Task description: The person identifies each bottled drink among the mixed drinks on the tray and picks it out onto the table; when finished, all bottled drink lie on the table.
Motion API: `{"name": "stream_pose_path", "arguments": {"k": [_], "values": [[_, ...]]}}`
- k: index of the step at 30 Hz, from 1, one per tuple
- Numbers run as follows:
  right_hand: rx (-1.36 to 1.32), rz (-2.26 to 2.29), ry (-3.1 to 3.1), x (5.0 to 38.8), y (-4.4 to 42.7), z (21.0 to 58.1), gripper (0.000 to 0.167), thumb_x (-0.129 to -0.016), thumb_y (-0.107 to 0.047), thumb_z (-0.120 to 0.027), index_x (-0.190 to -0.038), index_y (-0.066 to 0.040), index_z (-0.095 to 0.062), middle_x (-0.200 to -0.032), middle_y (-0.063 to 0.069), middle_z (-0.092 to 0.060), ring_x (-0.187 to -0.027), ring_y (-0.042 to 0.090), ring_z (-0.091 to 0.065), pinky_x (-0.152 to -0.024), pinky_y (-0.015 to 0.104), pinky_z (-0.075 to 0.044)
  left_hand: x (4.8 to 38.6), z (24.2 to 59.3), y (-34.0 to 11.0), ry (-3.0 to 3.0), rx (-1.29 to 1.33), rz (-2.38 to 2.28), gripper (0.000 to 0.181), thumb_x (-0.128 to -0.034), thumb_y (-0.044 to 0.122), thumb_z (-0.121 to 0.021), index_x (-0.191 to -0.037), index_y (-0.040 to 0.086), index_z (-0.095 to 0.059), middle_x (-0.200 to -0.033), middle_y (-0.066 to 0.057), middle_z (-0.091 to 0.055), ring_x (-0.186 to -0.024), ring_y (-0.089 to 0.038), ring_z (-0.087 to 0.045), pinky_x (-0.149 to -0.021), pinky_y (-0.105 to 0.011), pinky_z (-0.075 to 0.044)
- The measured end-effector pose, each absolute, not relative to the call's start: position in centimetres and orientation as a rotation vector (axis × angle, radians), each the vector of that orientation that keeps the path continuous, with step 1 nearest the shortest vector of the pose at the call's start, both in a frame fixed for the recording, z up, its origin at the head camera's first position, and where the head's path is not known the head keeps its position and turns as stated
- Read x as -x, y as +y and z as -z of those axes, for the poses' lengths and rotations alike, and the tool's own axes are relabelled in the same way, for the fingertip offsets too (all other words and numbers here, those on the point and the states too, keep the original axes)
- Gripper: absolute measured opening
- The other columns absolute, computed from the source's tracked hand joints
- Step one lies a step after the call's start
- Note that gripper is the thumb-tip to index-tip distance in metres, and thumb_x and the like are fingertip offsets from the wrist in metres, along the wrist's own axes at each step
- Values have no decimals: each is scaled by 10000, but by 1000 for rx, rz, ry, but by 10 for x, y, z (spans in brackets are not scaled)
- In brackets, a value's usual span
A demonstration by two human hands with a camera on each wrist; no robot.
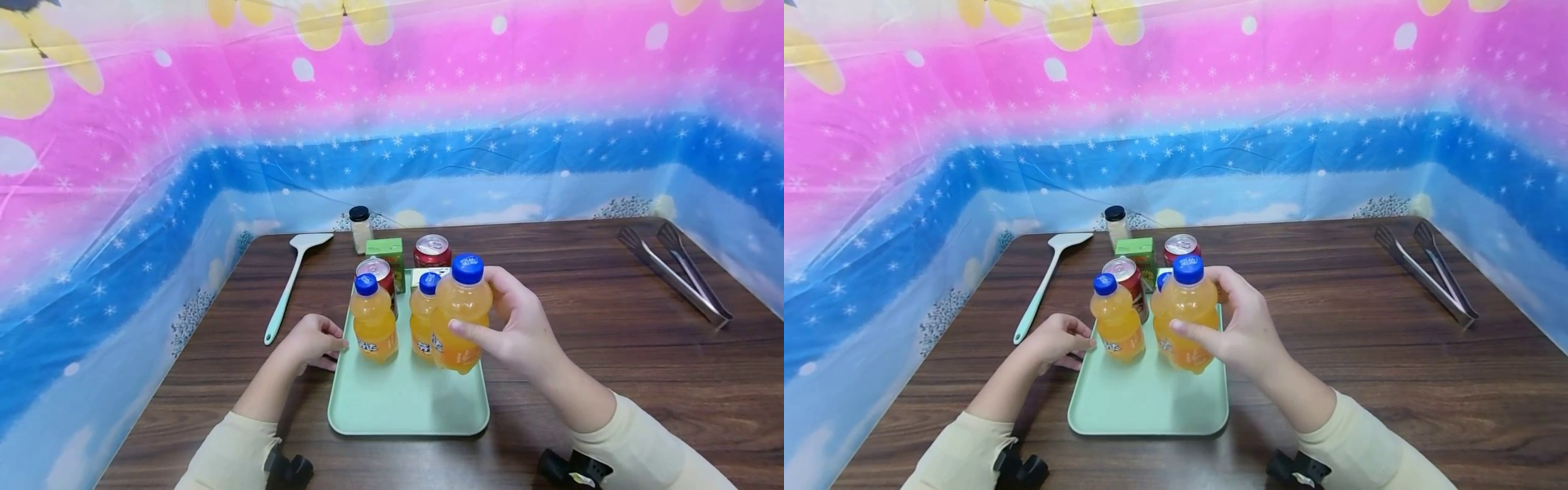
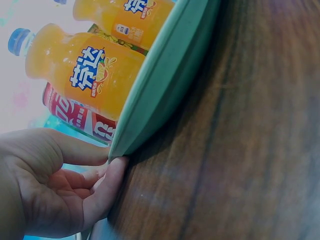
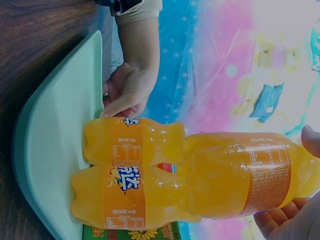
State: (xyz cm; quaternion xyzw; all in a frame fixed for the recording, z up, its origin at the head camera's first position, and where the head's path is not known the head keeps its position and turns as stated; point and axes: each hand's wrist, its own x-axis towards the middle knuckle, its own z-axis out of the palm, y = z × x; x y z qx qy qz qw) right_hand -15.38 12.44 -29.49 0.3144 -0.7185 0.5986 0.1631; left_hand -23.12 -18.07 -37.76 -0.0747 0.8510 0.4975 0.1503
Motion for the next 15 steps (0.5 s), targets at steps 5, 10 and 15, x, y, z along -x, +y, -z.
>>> {"name": "stream_pose_path", "arguments": {"k": [5,10,15], "values": [[-889,-1725,-2055,156,126,295,482,-756,98,-720,-1184,-5,-523,-1118,53,-599,-1018,236,-593,-857,331,-512,231,378,-181,2442,218,-1430,140,-853,17,-655,-932,-49,-559,-855,-162,-562,-704,-237,-592,-575,-354,-568],[-872,-1723,-2064,157,128,295,479,-760,93,-719,-1186,-6,-524,-1118,54,-598,-1018,234,-594,-845,336,-518,232,379,-181,2443,218,-1433,150,-842,20,-671,-922,-46,-564,-850,-161,-565,-698,-238,-588,-571,-355,-568],[-855,-1721,-2085,161,130,295,472,-761,85,-722,-1180,-9,-524,-1107,52,-598,-1013,230,-597,-840,337,-521,232,380,-182,2443,210,-1438,149,-836,13,-674,-916,-50,-564,-843,-163,-565,-692,-237,-589,-568,-355,-568]]}}
